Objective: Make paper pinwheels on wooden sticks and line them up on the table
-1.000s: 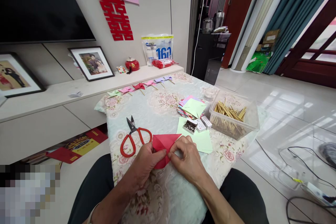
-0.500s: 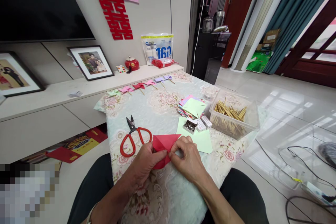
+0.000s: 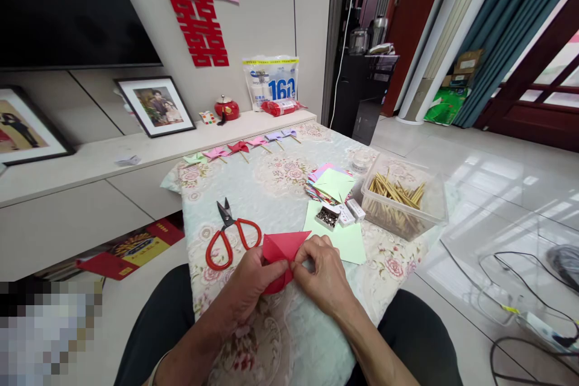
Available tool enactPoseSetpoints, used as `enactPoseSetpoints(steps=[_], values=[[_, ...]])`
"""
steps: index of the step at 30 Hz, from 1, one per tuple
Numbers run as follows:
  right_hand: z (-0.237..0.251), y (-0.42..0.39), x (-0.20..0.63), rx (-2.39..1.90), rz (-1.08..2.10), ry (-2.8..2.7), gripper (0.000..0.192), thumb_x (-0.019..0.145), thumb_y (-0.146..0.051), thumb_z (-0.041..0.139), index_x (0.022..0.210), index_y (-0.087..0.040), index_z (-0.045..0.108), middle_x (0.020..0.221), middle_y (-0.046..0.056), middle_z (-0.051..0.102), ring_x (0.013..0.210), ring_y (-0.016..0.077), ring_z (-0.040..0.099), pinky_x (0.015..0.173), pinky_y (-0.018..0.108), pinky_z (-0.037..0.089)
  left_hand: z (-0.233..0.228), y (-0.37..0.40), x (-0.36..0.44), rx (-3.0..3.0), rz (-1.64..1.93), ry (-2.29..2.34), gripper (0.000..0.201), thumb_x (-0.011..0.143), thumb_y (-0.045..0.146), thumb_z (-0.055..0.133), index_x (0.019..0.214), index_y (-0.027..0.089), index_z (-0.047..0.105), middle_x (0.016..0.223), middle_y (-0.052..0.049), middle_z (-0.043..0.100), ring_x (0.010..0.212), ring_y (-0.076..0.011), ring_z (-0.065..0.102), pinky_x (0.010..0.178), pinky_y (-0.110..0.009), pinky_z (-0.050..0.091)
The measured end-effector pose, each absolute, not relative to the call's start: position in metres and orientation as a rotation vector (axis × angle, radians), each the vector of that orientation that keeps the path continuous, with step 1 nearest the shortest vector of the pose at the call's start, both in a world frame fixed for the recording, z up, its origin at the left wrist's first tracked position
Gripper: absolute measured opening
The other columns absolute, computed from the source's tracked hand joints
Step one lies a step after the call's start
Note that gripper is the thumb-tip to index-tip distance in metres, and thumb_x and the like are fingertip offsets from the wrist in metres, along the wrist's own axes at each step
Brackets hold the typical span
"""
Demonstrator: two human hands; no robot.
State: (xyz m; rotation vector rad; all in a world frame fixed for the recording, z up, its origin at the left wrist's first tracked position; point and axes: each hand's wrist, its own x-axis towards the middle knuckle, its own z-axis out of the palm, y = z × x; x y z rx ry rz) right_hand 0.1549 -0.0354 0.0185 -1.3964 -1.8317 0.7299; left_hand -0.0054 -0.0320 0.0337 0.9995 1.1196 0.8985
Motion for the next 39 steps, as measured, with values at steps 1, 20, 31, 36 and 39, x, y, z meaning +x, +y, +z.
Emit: enactPoseSetpoints(steps=[1, 20, 31, 36, 39], values=[[0.018, -0.035, 0.155, -1.396, 0.729, -1.831, 0.015, 0.078, -0.014, 0.059, 0.065, -0.021, 0.055, 0.073, 0.002, 0.061, 0.079, 0.0218, 0.052, 0.070, 0.033, 0.037, 0.033, -0.031, -0.005, 1.010, 0.897, 1.124, 0.014, 0.064, 0.025, 0.068, 0.072, 0.014, 0.065, 0.067, 0.001, 0.060, 0.060, -0.0120, 0.048, 0.058, -0.024, 0.040], [0.029, -0.038, 0.173, -1.181, 0.703, -1.499, 0.024, 0.088, -0.034, 0.066, 0.111, -0.026, 0.068, 0.116, 0.008, 0.067, 0.110, 0.0275, 0.059, 0.090, 0.041, 0.045, 0.042, -0.017, -0.031, 1.210, 0.626, 1.111, 0.008, 0.064, 0.024, 0.063, 0.067, 0.016, 0.064, 0.057, 0.003, 0.056, 0.052, -0.0112, 0.041, 0.051, -0.023, 0.030], [0.026, -0.037, 0.160, -1.016, 1.486, -1.376, 0.068, 0.078, -0.034, 0.076, 0.141, -0.026, 0.053, 0.116, 0.006, 0.072, 0.099, 0.0269, 0.069, 0.087, 0.042, 0.056, 0.071, 0.001, -0.032, 1.540, 0.392, 1.056, 0.004, 0.061, 0.018, 0.059, 0.060, 0.018, 0.063, 0.052, 0.004, 0.052, 0.047, -0.0109, 0.038, 0.044, -0.024, 0.024], [0.030, -0.037, 0.157, -0.944, 1.499, -1.365, 0.060, 0.075, -0.024, 0.074, 0.133, -0.027, 0.060, 0.125, 0.005, 0.069, 0.107, 0.0277, 0.067, 0.092, 0.041, 0.055, 0.074, 0.002, -0.028, 1.628, 0.396, 1.036, 0.016, 0.062, 0.017, 0.057, 0.075, 0.019, 0.066, 0.063, 0.004, 0.061, 0.052, -0.0118, 0.045, 0.046, -0.023, 0.030], [0.028, -0.037, 0.157, -0.921, 1.573, -1.292, 0.062, 0.074, -0.021, 0.073, 0.134, -0.028, 0.059, 0.114, 0.004, 0.074, 0.099, 0.0260, 0.070, 0.087, 0.039, 0.056, 0.072, 0.003, -0.026, 1.707, 0.405, 1.060, 0.026, 0.062, 0.018, 0.059, 0.087, 0.018, 0.067, 0.073, 0.001, 0.066, 0.059, -0.0142, 0.052, 0.049, -0.023, 0.032]])
